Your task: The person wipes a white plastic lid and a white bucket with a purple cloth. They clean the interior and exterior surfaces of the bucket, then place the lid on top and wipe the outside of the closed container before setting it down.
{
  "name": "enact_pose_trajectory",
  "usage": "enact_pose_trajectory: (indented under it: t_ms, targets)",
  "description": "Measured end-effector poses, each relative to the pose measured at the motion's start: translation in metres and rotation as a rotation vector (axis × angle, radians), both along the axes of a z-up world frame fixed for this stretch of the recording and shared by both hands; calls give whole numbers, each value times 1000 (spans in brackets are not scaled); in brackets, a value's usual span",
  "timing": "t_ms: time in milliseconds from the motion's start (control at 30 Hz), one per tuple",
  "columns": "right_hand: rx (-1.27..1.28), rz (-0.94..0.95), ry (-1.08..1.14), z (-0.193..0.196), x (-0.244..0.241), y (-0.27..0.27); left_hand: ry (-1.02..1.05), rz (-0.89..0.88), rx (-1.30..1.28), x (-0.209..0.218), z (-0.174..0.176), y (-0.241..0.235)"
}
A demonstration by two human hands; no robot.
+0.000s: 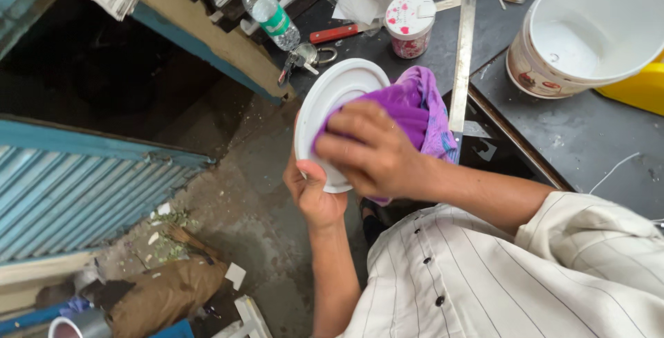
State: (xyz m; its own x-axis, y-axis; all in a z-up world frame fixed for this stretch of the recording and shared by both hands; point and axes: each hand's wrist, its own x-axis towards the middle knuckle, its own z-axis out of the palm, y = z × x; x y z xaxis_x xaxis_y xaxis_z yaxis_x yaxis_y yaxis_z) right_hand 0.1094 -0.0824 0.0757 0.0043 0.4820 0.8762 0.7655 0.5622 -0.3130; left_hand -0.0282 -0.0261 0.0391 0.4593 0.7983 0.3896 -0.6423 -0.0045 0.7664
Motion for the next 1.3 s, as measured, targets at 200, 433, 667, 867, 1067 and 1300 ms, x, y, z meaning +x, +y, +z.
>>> enact_pose_trajectory:
  t_ms: [200,433,667,867,1067,1300]
  targets:
    - [-204,-142,287,-11,-9,-1,-26,15,-5,-10,3,8]
    - [-218,141,-64,-29,-18,-19,35,79,-197,-11,-30,16]
    - [128,-84,-265,-18,12,-4,112,24,0,-14,-13,3]
    - [34,-169,125,9,14,-6,223,68,130,-10,4,-2]
    - [-372,-257,866,-8,6,2,266,113,168,-3,12,-11]
    - [-100,-63,557,-27,6,6,483,152,199,-1,10,-5]
